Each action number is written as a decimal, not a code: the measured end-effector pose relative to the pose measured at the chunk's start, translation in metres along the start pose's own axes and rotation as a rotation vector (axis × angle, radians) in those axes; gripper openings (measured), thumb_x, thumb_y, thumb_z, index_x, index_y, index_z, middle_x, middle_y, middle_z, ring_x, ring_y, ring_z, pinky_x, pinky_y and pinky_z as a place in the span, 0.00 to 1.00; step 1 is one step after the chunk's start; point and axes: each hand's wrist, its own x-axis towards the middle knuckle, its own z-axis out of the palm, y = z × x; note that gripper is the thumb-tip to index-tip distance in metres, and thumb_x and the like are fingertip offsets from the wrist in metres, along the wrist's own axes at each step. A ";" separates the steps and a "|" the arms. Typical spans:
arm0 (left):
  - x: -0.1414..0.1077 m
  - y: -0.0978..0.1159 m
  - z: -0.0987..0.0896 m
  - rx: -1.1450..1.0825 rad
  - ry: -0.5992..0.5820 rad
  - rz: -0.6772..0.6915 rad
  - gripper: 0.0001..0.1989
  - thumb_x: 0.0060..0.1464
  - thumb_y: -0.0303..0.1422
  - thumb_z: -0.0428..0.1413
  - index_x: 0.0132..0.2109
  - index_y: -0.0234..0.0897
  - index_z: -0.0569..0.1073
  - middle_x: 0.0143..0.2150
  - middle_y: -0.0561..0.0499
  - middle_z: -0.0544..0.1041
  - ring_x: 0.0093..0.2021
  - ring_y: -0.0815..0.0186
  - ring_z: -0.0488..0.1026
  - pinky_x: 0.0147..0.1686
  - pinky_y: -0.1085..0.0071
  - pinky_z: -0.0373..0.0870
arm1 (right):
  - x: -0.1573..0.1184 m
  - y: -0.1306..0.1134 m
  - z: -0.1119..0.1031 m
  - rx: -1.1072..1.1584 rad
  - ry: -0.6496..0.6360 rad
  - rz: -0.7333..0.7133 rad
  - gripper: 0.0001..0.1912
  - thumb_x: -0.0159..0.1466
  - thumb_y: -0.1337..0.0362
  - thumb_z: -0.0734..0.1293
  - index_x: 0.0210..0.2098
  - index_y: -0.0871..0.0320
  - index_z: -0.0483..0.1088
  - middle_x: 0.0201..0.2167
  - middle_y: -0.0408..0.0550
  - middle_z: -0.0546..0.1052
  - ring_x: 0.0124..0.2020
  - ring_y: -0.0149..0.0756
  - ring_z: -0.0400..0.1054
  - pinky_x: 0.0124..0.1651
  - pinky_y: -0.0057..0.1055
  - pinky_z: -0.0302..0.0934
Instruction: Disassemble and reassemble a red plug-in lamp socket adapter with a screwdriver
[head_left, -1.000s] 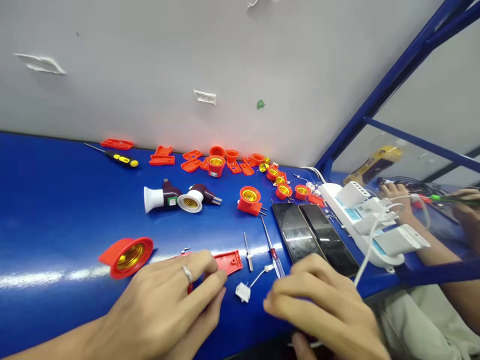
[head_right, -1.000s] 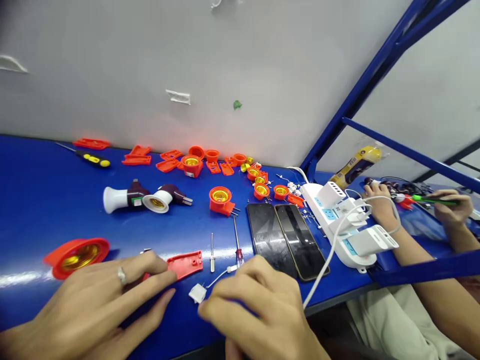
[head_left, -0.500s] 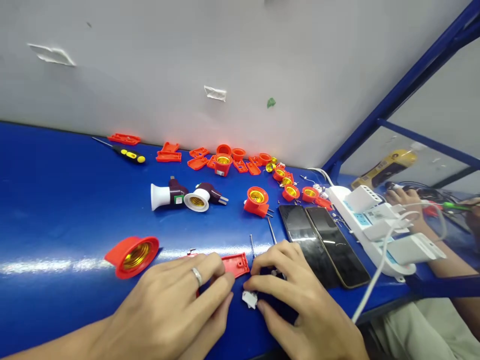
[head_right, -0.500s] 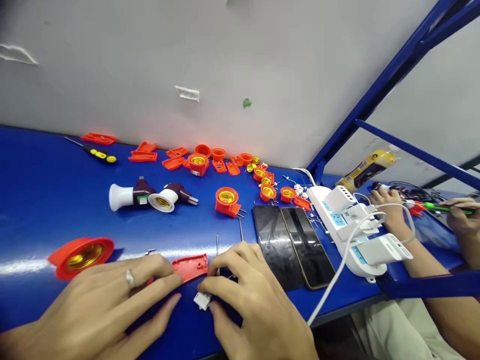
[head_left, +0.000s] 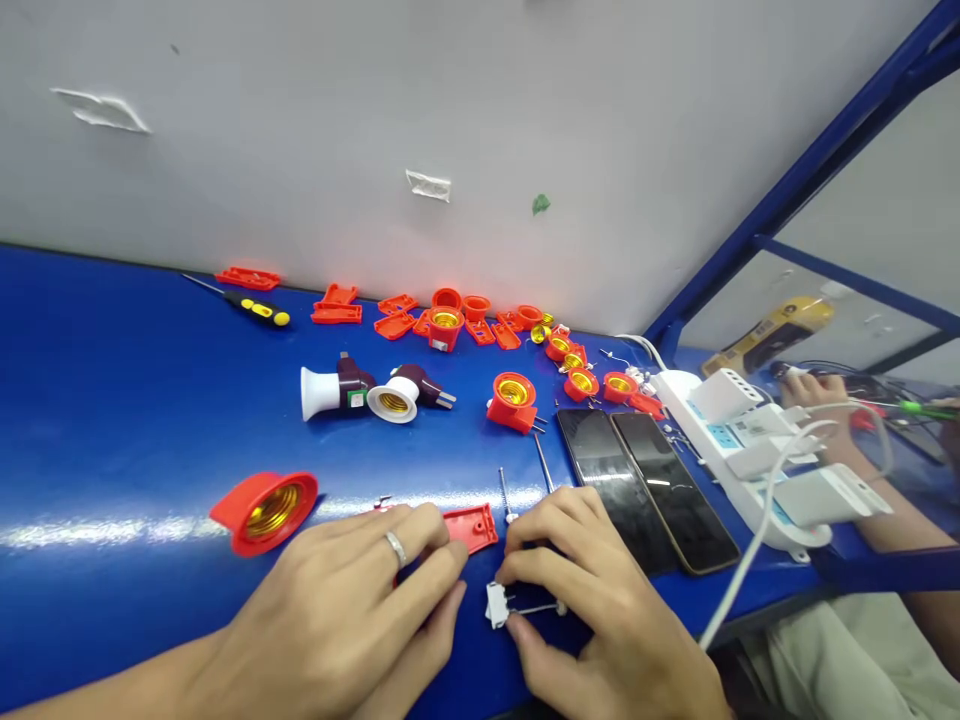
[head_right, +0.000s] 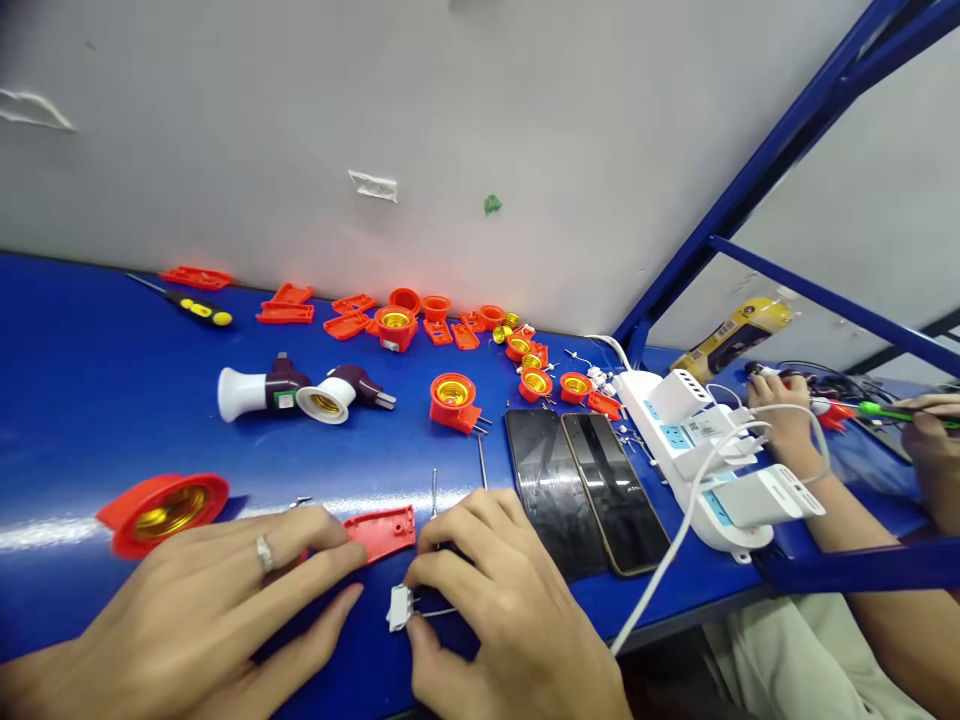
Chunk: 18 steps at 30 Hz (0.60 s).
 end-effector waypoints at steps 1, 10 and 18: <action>0.000 0.000 0.000 -0.003 -0.002 0.003 0.09 0.70 0.23 0.50 0.47 0.35 0.74 0.38 0.48 0.80 0.33 0.64 0.77 0.32 0.66 0.69 | 0.000 0.000 0.000 0.001 -0.001 0.002 0.17 0.59 0.78 0.67 0.45 0.55 0.71 0.43 0.43 0.75 0.47 0.36 0.67 0.55 0.38 0.62; 0.004 0.002 0.000 0.003 0.017 -0.008 0.10 0.72 0.24 0.47 0.47 0.36 0.73 0.36 0.49 0.80 0.32 0.65 0.77 0.34 0.66 0.68 | 0.002 0.003 0.003 -0.015 -0.010 -0.010 0.20 0.59 0.77 0.69 0.48 0.54 0.73 0.47 0.43 0.77 0.49 0.36 0.69 0.58 0.37 0.63; 0.006 0.002 -0.003 -0.011 0.036 -0.003 0.11 0.72 0.24 0.47 0.46 0.37 0.73 0.36 0.49 0.80 0.32 0.65 0.77 0.35 0.67 0.68 | 0.000 0.005 0.004 -0.022 0.027 -0.055 0.14 0.63 0.74 0.70 0.47 0.55 0.72 0.44 0.44 0.78 0.45 0.35 0.70 0.54 0.35 0.64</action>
